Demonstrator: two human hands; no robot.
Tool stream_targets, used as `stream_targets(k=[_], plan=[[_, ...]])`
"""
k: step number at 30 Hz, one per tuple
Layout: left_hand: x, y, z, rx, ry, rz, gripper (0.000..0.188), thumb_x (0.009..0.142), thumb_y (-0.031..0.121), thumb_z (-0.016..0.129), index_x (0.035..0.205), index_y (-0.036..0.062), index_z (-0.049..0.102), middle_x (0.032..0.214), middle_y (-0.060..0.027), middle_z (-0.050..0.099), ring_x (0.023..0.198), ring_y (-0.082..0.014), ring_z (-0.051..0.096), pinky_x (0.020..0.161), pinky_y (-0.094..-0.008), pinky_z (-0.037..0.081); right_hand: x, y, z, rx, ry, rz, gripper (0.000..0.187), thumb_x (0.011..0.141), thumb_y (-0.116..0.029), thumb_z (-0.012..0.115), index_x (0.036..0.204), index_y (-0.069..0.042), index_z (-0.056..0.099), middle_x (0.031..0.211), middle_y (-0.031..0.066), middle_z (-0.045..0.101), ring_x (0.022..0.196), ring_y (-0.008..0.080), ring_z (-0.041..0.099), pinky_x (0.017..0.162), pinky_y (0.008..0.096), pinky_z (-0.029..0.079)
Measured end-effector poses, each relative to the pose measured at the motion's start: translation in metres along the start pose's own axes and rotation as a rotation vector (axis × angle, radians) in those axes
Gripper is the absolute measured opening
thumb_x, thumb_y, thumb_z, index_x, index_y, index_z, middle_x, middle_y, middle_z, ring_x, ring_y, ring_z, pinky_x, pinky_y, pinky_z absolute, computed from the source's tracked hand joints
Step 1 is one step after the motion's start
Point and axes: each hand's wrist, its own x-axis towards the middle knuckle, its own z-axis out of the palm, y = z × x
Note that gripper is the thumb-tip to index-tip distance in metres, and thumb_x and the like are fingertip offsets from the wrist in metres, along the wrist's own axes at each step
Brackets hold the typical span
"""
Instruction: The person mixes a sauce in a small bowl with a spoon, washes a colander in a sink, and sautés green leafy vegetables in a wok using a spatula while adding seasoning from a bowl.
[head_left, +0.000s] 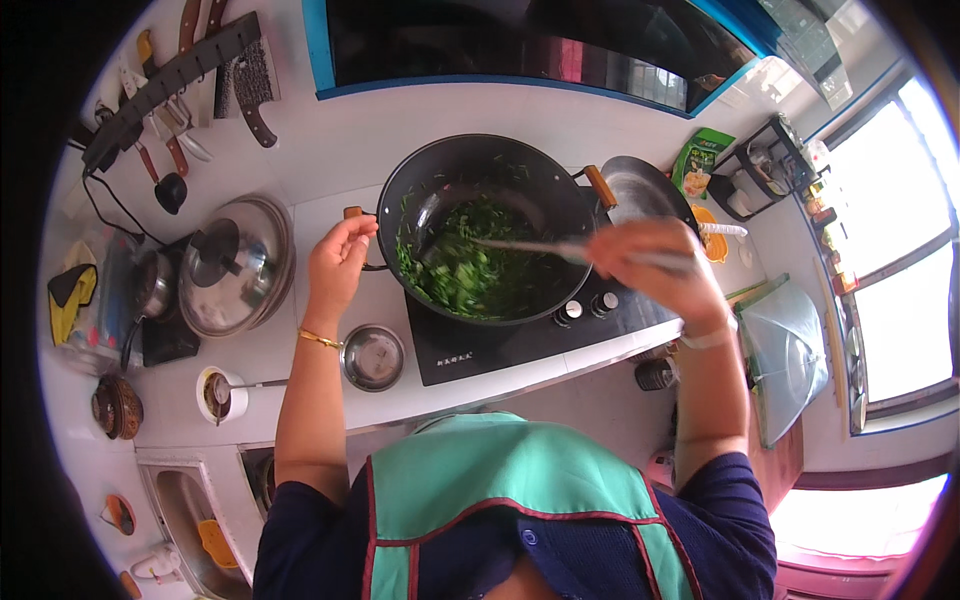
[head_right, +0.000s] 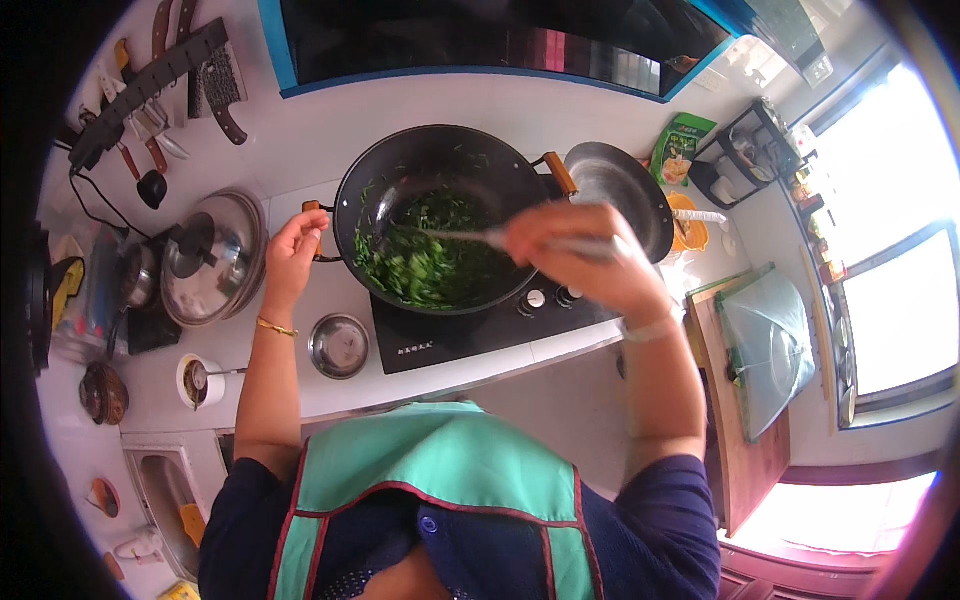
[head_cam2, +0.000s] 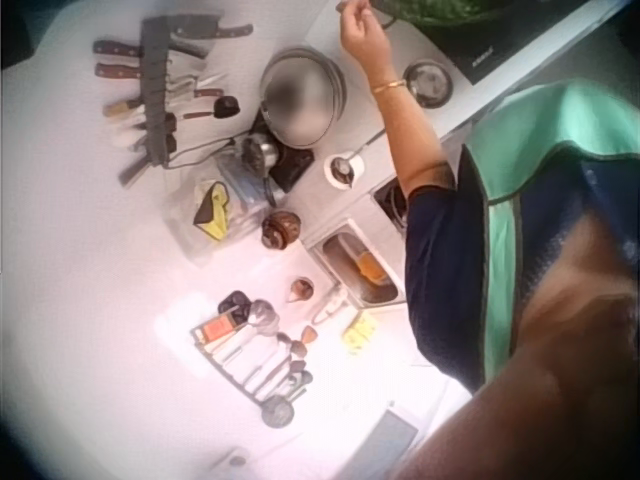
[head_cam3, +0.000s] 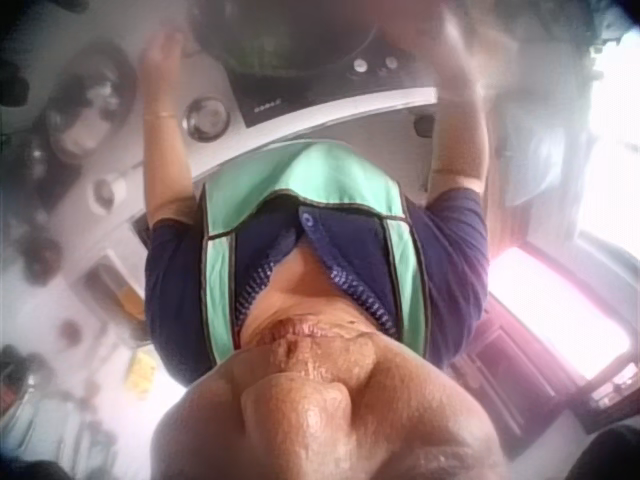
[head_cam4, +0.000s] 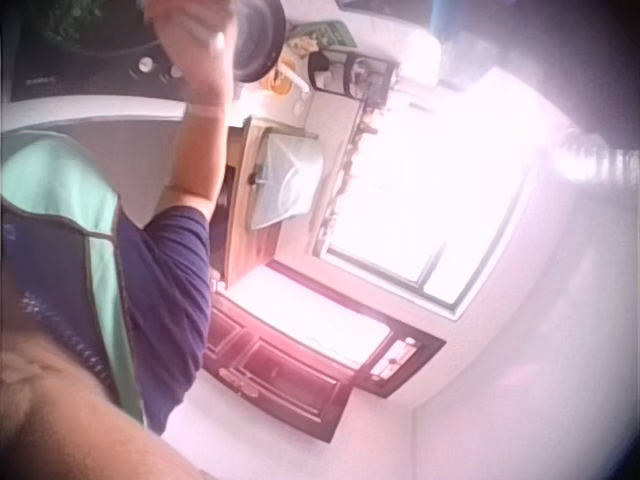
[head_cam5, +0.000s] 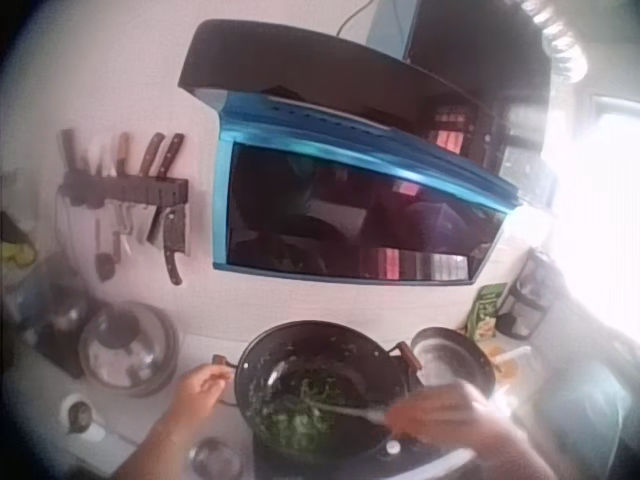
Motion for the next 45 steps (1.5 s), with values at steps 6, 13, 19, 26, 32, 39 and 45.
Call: stream_targets(k=[6,13,19,26,32,39,45], plan=[[0.006,-0.010,0.008,-0.117,-0.004,0.043,0.023,0.090,-0.001,0.051,0.111,-0.0011,0.061,0.104,-0.0084,0.065,0.097,-0.0146,0.062,0.086,-0.0256,0.048,-0.033,0.009,0.034,-0.276,0.135,-0.016,0.013,0.073,0.000,0.059,0.082,-0.001,0.068,0.091,0.0112,0.069,0.078,0.0225,0.067,0.072,0.0316,0.053],[0.007,-0.003,-0.001,-0.042,-0.013,0.021,0.024,0.090,-0.001,0.051,0.111,-0.0012,0.061,0.104,-0.0084,0.066,0.098,-0.0148,0.062,0.088,-0.0262,0.048,0.004,0.030,0.021,-0.494,0.376,-0.190,0.013,0.073,-0.001,0.060,0.083,-0.001,0.067,0.091,0.0112,0.068,0.080,0.0254,0.067,0.075,0.0307,0.053],[0.004,-0.003,0.004,-0.024,-0.005,-0.008,0.024,0.089,-0.002,0.051,0.112,-0.0014,0.061,0.104,-0.0088,0.065,0.097,-0.0150,0.062,0.088,-0.0264,0.048,0.011,0.036,0.035,-0.384,0.187,-0.128,0.012,0.072,-0.001,0.060,0.083,-0.003,0.067,0.086,0.0100,0.068,0.079,0.0237,0.067,0.074,0.0301,0.053],[0.003,-0.003,0.007,-0.130,-0.010,0.017,0.025,0.091,-0.001,0.051,0.113,0.0002,0.060,0.105,-0.0067,0.064,0.101,-0.0136,0.061,0.089,-0.0256,0.046,0.069,0.042,0.006,-0.595,0.228,-0.152,0.012,0.075,-0.008,0.061,0.084,-0.004,0.068,0.083,0.0095,0.068,0.076,0.0233,0.066,0.070,0.0297,0.052],[-0.001,0.000,0.002,-0.104,0.002,0.008,0.024,0.090,-0.002,0.050,0.113,-0.0007,0.060,0.105,-0.0083,0.064,0.102,-0.0152,0.061,0.091,-0.0265,0.047,0.104,0.021,0.010,-0.334,0.155,0.301,0.014,0.082,-0.010,0.060,0.087,-0.002,0.070,0.075,0.0037,0.065,0.059,0.0093,0.059,0.057,0.0239,0.052],[0.003,-0.005,0.006,-0.164,-0.021,0.035,0.023,0.091,-0.003,0.050,0.112,-0.0017,0.060,0.105,-0.0081,0.064,0.100,-0.0137,0.061,0.091,-0.0262,0.047,0.133,0.025,0.007,-0.609,0.129,0.403,0.031,0.081,-0.033,0.063,0.082,-0.003,0.071,0.064,0.0042,0.065,0.050,0.0132,0.059,0.052,0.0281,0.050],[0.004,-0.010,0.002,-0.191,-0.020,0.035,0.024,0.091,-0.003,0.050,0.112,-0.0015,0.060,0.105,-0.0066,0.064,0.100,-0.0133,0.061,0.092,-0.0261,0.047,0.141,-0.007,-0.005,-0.528,0.303,0.338,0.050,0.081,-0.052,0.064,0.077,-0.003,0.071,0.065,0.0034,0.067,0.046,0.0139,0.057,0.051,0.0274,0.050]])
